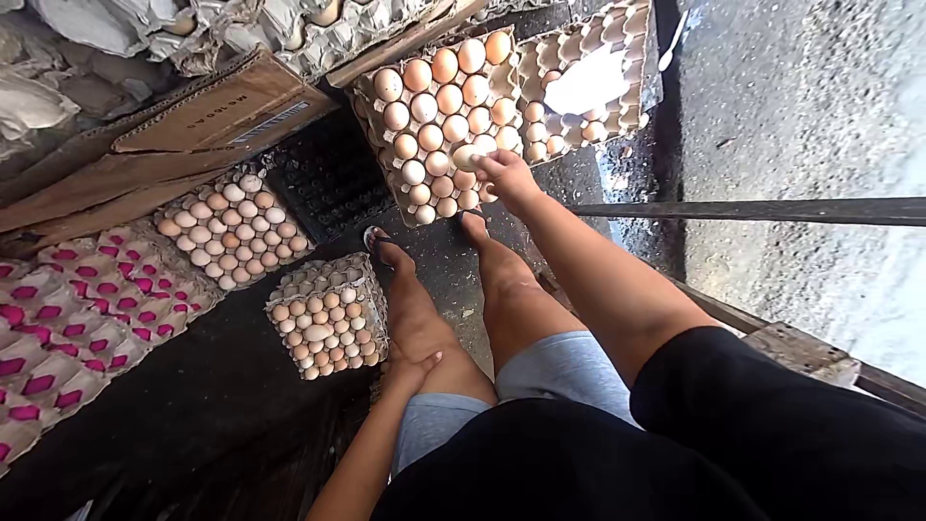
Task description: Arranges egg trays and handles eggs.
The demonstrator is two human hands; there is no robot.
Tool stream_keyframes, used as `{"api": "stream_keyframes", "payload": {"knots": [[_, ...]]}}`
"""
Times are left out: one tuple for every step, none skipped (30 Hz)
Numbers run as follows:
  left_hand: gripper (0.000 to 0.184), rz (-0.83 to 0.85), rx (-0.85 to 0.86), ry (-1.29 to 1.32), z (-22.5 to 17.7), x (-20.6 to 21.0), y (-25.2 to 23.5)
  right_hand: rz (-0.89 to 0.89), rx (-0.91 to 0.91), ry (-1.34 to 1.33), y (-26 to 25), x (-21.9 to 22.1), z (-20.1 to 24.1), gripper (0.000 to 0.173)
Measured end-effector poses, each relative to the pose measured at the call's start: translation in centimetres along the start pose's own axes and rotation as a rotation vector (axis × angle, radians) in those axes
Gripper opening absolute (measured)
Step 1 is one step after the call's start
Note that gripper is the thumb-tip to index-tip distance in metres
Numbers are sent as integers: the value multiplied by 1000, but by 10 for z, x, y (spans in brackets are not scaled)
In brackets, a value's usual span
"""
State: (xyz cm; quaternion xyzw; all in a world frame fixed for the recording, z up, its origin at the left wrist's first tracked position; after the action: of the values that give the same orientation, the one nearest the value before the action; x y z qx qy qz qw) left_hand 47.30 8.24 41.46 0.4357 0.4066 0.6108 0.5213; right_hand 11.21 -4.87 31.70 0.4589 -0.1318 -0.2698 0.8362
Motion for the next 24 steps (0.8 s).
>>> {"api": "stream_keyframes", "payload": {"knots": [[130,10,4,-4,-3,-4,5,83,89,-232,9,-4,1,30],[129,16,5,-5,-3,-6,7,175,169,-442,20,-7,2,26],[131,-1,7,-11,1,-1,-1,265,228,-616,29,-9,5,28],[135,-67,11,11,9,10,-16,369,271,-759,37,-12,7,35],[141,-168,14,23,20,26,-40,452,296,-857,44,-15,8,40],[146,-266,13,19,28,40,-62,498,309,-918,50,-16,12,43],[147,-255,15,-2,29,40,-66,518,315,-949,55,-16,15,44],[144,-220,16,-20,22,31,-53,513,320,-962,60,-15,19,44],[135,-194,7,-12,6,15,-23,493,318,-960,64,-15,23,43],[124,-178,-7,8,-11,-1,13,463,310,-948,67,-16,26,41],[112,-126,-24,16,-26,-15,47,421,304,-929,70,-17,26,40],[101,-7,-31,-16,-37,-31,78,367,304,-902,74,-19,24,39],[97,35,-26,-67,-42,-37,91,306,315,-880,78,-24,18,38],[97,-72,2,-85,-36,-28,84,234,338,-859,82,-31,8,37],[102,-480,73,15,-21,1,53,148,372,-854,86,-41,-6,37],[109,-422,120,5,-14,1,29,80,400,-853,88,-56,-23,37],[116,-279,116,-64,-13,-9,12,5,424,-861,91,-76,-42,40],[119,-213,105,-86,-14,-14,-2,-80,451,-880,96,-98,-61,44],[117,-202,101,-86,-17,-18,-6,-161,476,-911,105,-122,-78,48],[115,-213,98,-72,-20,-21,-5,-242,493,-938,118,-145,-92,50],[113,-224,90,-86,-25,-25,0,-328,499,-960,131,-168,-106,51],[113,-233,78,-121,-28,-28,2,-408,495,-978,145,-193,-117,50],[115,-238,67,-157,-28,-31,2,-487,486,-990,158,-217,-126,49],[117,-247,64,-185,-27,-33,-2,-558,474,-996,171,-242,-132,47]]}}
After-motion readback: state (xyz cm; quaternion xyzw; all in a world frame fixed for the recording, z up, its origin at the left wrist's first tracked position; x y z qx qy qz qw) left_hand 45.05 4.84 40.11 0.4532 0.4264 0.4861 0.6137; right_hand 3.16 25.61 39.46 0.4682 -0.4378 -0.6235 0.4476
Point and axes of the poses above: each hand's wrist, its own y-axis away from the middle knuckle, its own x-axis out of the palm, z = x × y, the point moved 2 cm from there along -y, towards the middle knuckle, and after that the axes turned 15 degrees about -y, right-handed, at the moved point
